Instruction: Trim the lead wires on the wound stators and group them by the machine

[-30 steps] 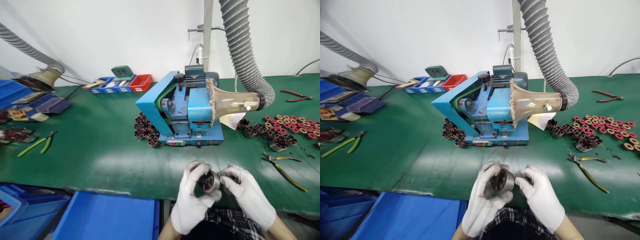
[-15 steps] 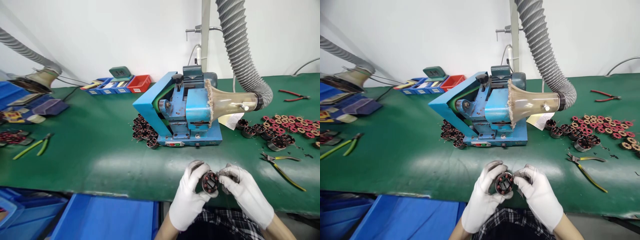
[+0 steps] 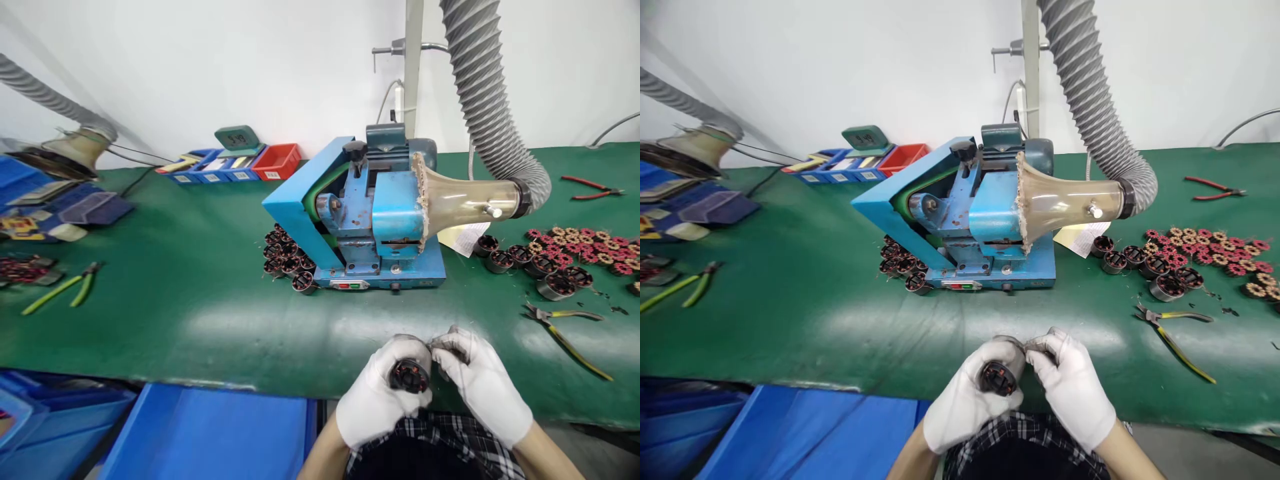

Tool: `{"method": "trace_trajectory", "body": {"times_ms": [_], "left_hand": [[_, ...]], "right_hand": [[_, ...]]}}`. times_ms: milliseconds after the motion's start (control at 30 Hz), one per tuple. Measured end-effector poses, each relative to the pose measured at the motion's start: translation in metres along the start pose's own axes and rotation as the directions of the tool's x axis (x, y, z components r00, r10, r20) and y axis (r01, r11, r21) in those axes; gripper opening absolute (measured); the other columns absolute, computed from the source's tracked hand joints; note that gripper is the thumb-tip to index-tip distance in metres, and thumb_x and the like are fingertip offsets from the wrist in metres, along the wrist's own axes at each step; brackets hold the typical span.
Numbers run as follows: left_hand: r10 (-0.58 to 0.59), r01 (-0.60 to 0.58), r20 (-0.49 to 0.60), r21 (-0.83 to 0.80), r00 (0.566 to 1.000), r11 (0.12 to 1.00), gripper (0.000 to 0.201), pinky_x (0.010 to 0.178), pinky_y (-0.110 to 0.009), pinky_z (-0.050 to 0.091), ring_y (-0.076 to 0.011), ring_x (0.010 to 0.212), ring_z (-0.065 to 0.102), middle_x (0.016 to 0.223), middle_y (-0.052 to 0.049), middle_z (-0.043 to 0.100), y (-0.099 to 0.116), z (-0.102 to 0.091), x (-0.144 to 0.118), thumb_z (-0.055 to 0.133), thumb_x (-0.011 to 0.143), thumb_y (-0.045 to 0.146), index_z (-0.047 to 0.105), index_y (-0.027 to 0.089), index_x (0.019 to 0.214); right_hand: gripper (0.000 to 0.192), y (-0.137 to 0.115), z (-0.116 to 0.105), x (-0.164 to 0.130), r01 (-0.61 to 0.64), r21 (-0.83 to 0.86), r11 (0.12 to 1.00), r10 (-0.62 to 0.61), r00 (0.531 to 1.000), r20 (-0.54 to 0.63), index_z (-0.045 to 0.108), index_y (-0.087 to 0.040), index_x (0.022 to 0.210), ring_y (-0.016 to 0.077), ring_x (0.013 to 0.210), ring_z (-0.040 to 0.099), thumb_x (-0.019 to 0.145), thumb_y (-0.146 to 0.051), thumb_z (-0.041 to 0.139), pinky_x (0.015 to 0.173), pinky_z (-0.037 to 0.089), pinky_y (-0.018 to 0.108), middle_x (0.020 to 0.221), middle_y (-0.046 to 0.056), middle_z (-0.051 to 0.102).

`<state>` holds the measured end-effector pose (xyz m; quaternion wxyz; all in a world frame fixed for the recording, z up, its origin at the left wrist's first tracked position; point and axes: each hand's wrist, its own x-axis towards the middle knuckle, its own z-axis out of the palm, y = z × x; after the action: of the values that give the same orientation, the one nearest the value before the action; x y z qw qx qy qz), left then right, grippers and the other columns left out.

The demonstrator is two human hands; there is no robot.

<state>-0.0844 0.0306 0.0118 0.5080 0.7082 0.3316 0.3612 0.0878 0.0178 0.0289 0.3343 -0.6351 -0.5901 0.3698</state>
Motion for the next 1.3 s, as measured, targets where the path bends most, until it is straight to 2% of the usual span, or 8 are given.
{"method": "trace_trajectory", "body": {"times_ms": [100,233,333,633,800,1000,1133,1300], "left_hand": [[0.025,-0.025,-0.003,0.017,1.0,1.0,0.019,0.082,-0.032,0.05,-0.0182,0.092,0.058,0.09,-0.002,0.058,-0.007,0.003,-0.002,0.061,0.074,0.007,0.057,0.021,0.085],[0.124,-0.068,-0.118,0.399,0.985,0.915,0.045,0.09,-0.043,0.047,-0.0251,0.11,0.052,0.116,-0.012,0.052,-0.026,0.01,-0.007,0.052,0.073,0.003,0.05,0.021,0.114],[0.054,-0.013,-0.072,0.478,0.996,0.878,0.046,0.097,-0.049,0.042,-0.0297,0.12,0.046,0.112,-0.01,0.057,-0.036,0.009,-0.005,0.059,0.068,0.005,0.05,0.022,0.11],[-0.074,0.105,-0.081,0.507,0.994,0.856,0.046,0.102,-0.051,0.036,-0.0319,0.123,0.044,0.109,-0.01,0.061,-0.036,0.0,0.006,0.079,0.054,0.018,0.054,0.02,0.093],[-0.026,0.112,-0.169,0.519,0.985,0.847,0.052,0.095,-0.049,0.043,-0.0338,0.115,0.05,0.099,-0.012,0.062,-0.042,0.006,0.007,0.083,0.046,0.029,0.054,0.018,0.088],[0.101,-0.057,-0.06,0.508,0.993,0.859,0.059,0.1,-0.048,0.041,-0.0273,0.111,0.055,0.11,-0.01,0.062,-0.042,0.004,0.008,0.074,0.06,0.026,0.049,0.018,0.114],[0.093,-0.018,-0.12,0.516,0.988,0.857,0.043,0.097,-0.046,0.045,-0.0262,0.104,0.059,0.1,-0.008,0.065,-0.041,0.005,0.008,0.073,0.062,0.025,0.055,0.02,0.101],[0.023,0.1,-0.226,0.515,0.974,0.851,0.04,0.094,-0.046,0.046,-0.0287,0.106,0.057,0.101,-0.009,0.063,-0.04,0.012,0.009,0.077,0.056,0.026,0.057,0.02,0.091]], "right_hand": [[0.025,0.012,0.009,0.001,0.032,-0.098,0.995,-0.035,0.999,-0.03,0.066,-0.02,0.074,0.0225,0.074,0.059,0.081,-0.032,0.044,0.072,0.047,0.037,0.075,0.008,0.066],[0.03,0.02,0.012,0.012,-0.018,-0.105,0.994,0.041,0.975,0.219,0.062,-0.016,0.071,0.017,0.053,0.058,0.086,-0.028,0.04,0.051,0.047,0.027,0.058,0.003,0.061],[0.031,0.018,0.008,0.024,0.008,-0.15,0.989,0.051,0.922,0.385,0.063,-0.013,0.069,0.0136,0.042,0.053,0.087,-0.024,0.04,0.041,0.041,0.022,0.049,0.0,0.056],[0.026,0.011,-0.031,0.057,0.418,-0.429,0.801,-0.1,0.799,0.593,0.072,-0.019,0.082,0.0175,0.061,0.058,0.079,-0.009,0.049,0.06,0.045,0.029,0.078,0.007,0.062],[0.023,0.019,-0.057,0.052,0.321,-0.432,0.843,-0.114,0.891,0.44,0.073,-0.019,0.084,0.0225,0.075,0.064,0.084,-0.023,0.05,0.071,0.05,0.034,0.081,0.009,0.069],[0.022,0.006,-0.004,0.027,0.003,-0.027,1.0,0.008,0.921,0.389,0.071,-0.022,0.09,0.0209,0.083,0.067,0.071,-0.023,0.06,0.078,0.051,0.031,0.089,0.003,0.073],[0.018,0.013,0.021,0.02,-0.074,0.01,0.997,0.07,0.98,0.186,0.067,-0.021,0.067,0.02,0.07,0.065,0.075,-0.03,0.054,0.069,0.051,0.03,0.071,0.003,0.071],[0.021,0.031,0.015,0.016,-0.198,-0.031,0.98,0.197,0.98,-0.025,0.064,-0.021,0.063,0.0202,0.061,0.061,0.074,-0.038,0.056,0.06,0.047,0.03,0.063,0.003,0.068]]}}
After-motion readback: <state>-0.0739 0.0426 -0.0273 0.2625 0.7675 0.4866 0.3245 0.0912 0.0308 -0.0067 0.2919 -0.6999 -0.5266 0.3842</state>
